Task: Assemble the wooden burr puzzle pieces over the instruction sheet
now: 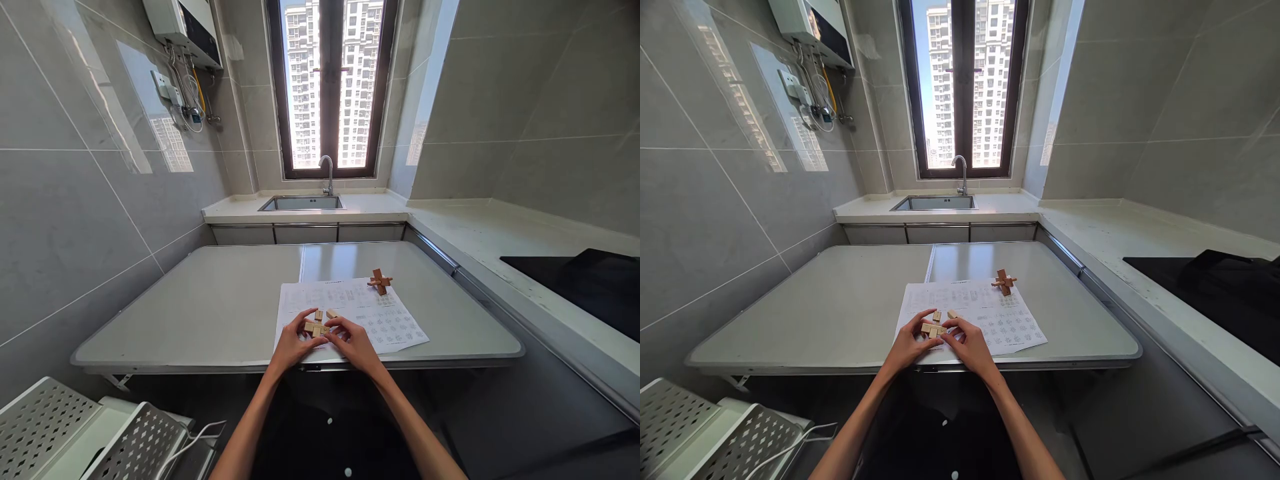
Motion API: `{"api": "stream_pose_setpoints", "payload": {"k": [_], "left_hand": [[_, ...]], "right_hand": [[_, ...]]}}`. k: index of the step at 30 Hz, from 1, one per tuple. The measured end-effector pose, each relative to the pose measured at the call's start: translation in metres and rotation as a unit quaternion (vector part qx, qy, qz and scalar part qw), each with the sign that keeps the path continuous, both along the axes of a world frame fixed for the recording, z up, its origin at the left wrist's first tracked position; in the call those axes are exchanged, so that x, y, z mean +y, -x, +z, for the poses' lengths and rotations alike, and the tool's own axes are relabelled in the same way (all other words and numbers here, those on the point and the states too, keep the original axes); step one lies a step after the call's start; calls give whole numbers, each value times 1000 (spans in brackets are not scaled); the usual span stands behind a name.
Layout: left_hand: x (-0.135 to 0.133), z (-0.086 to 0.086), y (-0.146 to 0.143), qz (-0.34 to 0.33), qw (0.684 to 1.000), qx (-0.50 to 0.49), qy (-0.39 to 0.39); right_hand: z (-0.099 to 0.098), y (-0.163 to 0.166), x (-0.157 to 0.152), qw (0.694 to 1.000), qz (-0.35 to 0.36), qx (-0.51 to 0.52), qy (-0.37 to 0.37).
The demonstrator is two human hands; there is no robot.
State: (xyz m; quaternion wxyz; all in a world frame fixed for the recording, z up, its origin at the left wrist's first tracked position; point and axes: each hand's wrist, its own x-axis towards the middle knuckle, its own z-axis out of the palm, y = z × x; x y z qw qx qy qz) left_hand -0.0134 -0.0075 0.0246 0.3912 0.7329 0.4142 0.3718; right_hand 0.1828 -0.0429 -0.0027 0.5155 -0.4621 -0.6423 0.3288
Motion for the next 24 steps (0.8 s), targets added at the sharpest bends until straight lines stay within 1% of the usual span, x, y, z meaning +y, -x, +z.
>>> {"api": "stream_pose_setpoints", "payload": {"k": [5, 8, 12, 16, 20, 24], "left_hand": [[1, -2, 0, 12, 1000, -15, -10], [3, -5, 1, 19, 999, -42, 4], [4, -6, 4, 0, 998, -54, 23], [3, -3, 4, -16, 997, -68, 30], [1, 0, 3, -24, 996, -77, 32], [-1, 0, 2, -36, 996, -72, 40]], "right_hand": [[-2, 0, 3, 1000, -5, 3, 8], [-2, 0, 2, 1000, -11, 6, 11], [-3, 0, 2, 1000, -19, 5, 16], [-4, 0, 2, 1000, -17, 5, 14], [0, 1, 1, 1000, -10, 8, 2], [3, 1, 0, 1000, -20, 9, -7]]}}
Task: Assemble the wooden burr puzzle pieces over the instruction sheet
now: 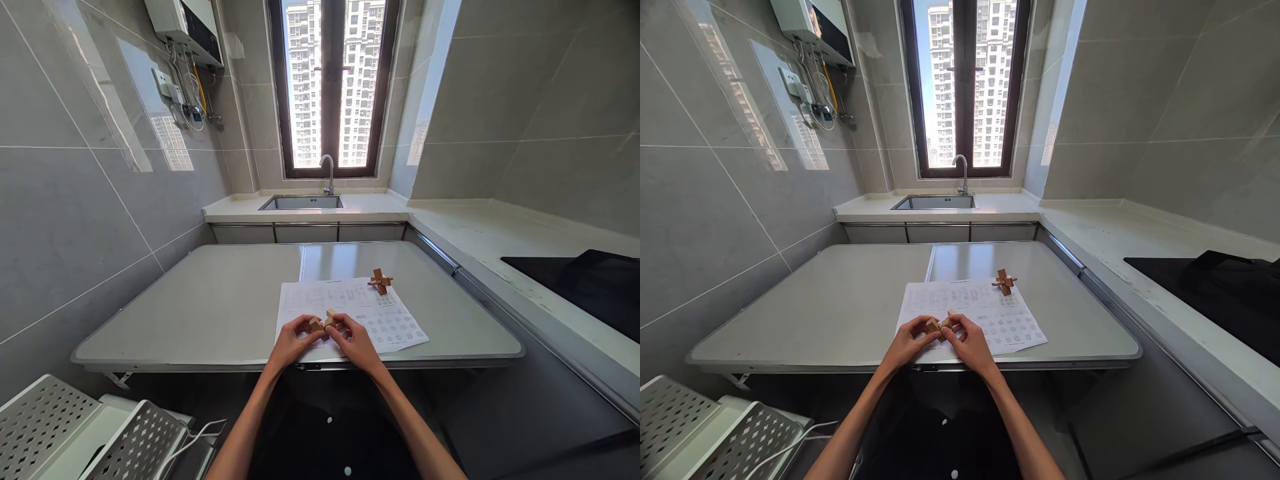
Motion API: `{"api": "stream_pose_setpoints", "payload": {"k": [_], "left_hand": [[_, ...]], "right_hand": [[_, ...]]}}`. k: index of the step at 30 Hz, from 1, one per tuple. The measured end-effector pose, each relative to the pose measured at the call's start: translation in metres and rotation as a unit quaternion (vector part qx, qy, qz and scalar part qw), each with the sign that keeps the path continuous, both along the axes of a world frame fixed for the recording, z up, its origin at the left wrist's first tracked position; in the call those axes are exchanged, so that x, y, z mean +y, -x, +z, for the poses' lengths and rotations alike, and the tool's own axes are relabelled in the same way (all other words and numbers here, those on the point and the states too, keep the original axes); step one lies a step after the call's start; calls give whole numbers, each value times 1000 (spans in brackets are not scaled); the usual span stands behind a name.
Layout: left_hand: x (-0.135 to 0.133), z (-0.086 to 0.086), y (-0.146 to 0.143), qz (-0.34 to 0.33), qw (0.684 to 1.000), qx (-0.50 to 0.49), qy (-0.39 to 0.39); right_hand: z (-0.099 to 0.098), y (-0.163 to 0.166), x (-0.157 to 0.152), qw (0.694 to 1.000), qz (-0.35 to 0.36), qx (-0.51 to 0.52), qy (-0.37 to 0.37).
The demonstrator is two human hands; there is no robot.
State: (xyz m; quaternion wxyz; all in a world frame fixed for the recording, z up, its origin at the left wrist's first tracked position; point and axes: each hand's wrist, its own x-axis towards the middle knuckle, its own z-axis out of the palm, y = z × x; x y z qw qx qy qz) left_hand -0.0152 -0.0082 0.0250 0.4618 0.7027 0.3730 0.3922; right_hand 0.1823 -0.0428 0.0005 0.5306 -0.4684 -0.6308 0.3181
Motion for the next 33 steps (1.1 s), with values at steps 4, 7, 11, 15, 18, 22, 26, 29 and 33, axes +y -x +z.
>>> {"api": "stream_pose_setpoints", "payload": {"k": [4, 7, 11, 15, 18, 22, 26, 29, 33], "left_hand": [[0, -1, 0, -6, 1000, 4, 11], [2, -2, 1, 8, 1000, -10, 20], [6, -5, 2, 21, 999, -29, 24], [6, -6, 1, 38, 998, -31, 27], [6, -5, 2, 49, 998, -25, 28], [7, -6, 4, 42, 999, -12, 28], [6, -6, 4, 20, 999, 11, 27], [5, -6, 4, 9, 999, 23, 22], [5, -6, 3, -4, 999, 39, 10]], "right_hand": [[0, -1, 0, 1000, -2, -2, 2], [-2, -1, 1, 1000, 8, 10, 13], [-5, 0, 2, 998, 46, 26, 32], [-4, 1, 2, 996, 69, 27, 48], [-1, 1, 0, 995, 77, 29, 60], [1, -1, 0, 995, 75, 27, 54], [0, -2, 0, 997, 70, 18, 39], [-2, -4, 1, 998, 57, 15, 30], [-4, -5, 3, 998, 51, 31, 29]]}}
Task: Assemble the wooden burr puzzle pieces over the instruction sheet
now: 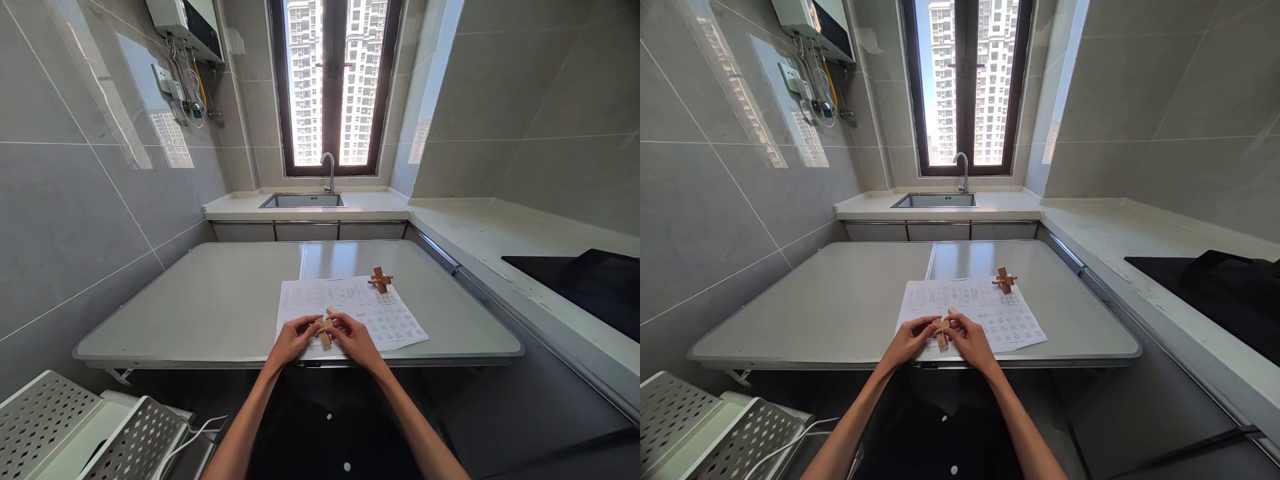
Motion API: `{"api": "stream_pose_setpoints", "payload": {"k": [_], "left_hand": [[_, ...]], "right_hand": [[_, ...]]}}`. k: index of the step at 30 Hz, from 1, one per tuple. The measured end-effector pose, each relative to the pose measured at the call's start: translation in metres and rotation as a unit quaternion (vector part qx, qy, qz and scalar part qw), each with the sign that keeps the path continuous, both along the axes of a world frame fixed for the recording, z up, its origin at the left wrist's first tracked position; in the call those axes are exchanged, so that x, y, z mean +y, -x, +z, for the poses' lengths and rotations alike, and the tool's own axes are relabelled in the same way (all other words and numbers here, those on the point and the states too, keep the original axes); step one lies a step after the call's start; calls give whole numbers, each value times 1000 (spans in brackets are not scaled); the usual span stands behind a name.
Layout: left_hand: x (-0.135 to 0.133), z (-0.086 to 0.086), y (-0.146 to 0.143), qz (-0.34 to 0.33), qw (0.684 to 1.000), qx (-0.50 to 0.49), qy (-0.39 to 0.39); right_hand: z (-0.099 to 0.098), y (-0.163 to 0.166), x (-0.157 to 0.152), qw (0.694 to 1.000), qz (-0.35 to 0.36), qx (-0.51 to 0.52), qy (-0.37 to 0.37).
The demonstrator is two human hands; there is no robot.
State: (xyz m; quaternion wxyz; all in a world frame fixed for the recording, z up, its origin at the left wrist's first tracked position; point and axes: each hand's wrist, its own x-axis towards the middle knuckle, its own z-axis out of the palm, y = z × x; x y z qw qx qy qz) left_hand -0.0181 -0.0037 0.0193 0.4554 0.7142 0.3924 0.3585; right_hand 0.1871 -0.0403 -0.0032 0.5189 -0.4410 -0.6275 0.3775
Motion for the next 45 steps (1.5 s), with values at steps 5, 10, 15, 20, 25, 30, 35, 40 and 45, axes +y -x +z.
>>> {"api": "stream_pose_setpoints", "payload": {"k": [5, 10, 15, 20, 25, 30, 35, 40, 45], "left_hand": [[2, -2, 2, -12, 1000, 17, -11], [1, -2, 2, -15, 1000, 18, -13], [-2, 6, 1, -18, 1000, 12, -10], [-4, 9, 0, -7, 1000, 10, -8], [-2, 7, 0, -5, 1000, 7, -6], [-1, 6, 0, -12, 1000, 6, -7], [-1, 4, 0, -4, 1000, 1, -10], [0, 1, 0, 27, 1000, -12, -7], [0, 2, 1, 45, 999, -17, 2]], "right_hand": [[-1, 1, 1, 999, 14, 29, 10], [-3, 1, 1, 999, 18, 46, 17], [-3, 1, 2, 998, 11, 50, 20], [-2, 0, 2, 999, 14, 40, 19], [0, -1, 0, 999, 17, 26, 16], [0, -2, -1, 1000, 2, 6, 9], [1, -2, -1, 1000, -15, -14, 0], [-2, 1, 1, 996, -87, -22, -14], [-15, 0, 5, 966, -250, -47, -32]]}}
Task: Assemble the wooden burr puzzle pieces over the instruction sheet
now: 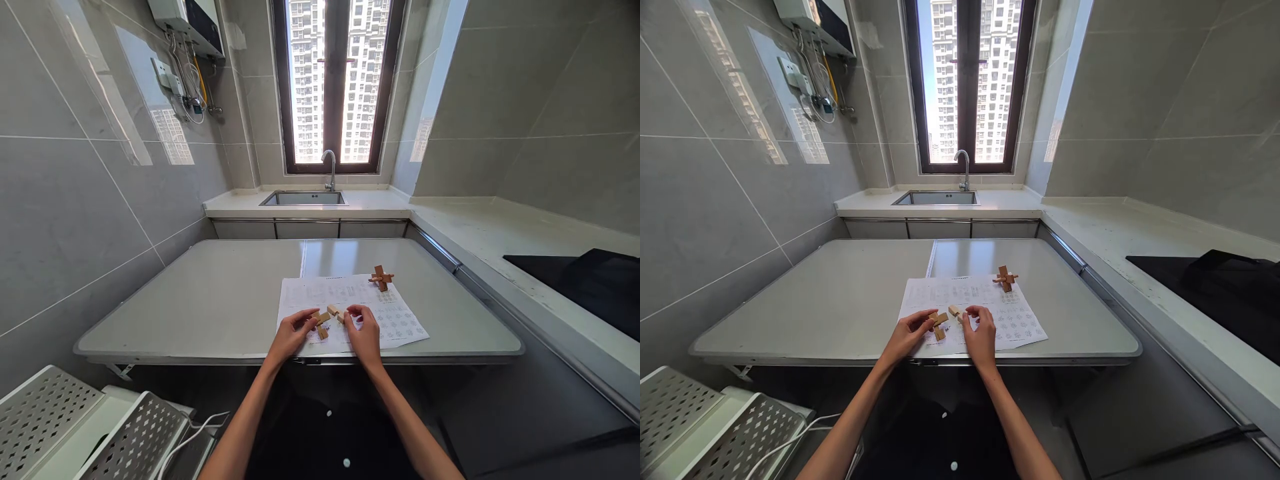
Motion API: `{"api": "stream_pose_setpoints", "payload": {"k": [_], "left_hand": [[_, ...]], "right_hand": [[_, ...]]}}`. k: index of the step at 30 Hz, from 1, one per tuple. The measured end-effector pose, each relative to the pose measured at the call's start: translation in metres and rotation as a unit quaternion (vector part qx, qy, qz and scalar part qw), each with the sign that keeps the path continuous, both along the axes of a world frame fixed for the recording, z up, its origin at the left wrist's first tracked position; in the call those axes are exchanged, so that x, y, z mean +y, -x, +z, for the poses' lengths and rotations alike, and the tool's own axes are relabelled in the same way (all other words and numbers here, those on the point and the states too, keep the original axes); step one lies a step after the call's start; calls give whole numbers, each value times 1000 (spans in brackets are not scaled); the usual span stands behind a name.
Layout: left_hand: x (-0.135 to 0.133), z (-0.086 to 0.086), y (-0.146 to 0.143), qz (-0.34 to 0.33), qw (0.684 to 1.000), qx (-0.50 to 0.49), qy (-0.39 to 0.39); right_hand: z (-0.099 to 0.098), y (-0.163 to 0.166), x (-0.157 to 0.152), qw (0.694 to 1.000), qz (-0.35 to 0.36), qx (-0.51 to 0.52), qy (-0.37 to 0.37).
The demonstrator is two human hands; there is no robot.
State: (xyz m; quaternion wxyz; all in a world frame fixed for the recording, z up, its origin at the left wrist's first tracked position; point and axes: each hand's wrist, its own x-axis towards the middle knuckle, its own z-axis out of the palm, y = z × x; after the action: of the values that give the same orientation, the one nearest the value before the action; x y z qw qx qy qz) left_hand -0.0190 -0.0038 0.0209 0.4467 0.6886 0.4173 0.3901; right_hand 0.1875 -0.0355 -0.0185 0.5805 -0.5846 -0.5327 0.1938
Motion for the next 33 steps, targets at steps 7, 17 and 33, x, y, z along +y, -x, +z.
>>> {"api": "stream_pose_setpoints", "payload": {"k": [7, 17, 33], "left_hand": [[1, 0, 0, 15, 1000, -10, -2], [3, -3, -1, 24, 1000, -12, -7], [1, 2, -2, 10, 1000, -29, 5]], "right_hand": [[-18, 3, 13, 997, -45, -66, 9], [-16, 0, 15, 999, 14, -37, 9], [10, 0, -5, 969, 228, 95, 15]]}}
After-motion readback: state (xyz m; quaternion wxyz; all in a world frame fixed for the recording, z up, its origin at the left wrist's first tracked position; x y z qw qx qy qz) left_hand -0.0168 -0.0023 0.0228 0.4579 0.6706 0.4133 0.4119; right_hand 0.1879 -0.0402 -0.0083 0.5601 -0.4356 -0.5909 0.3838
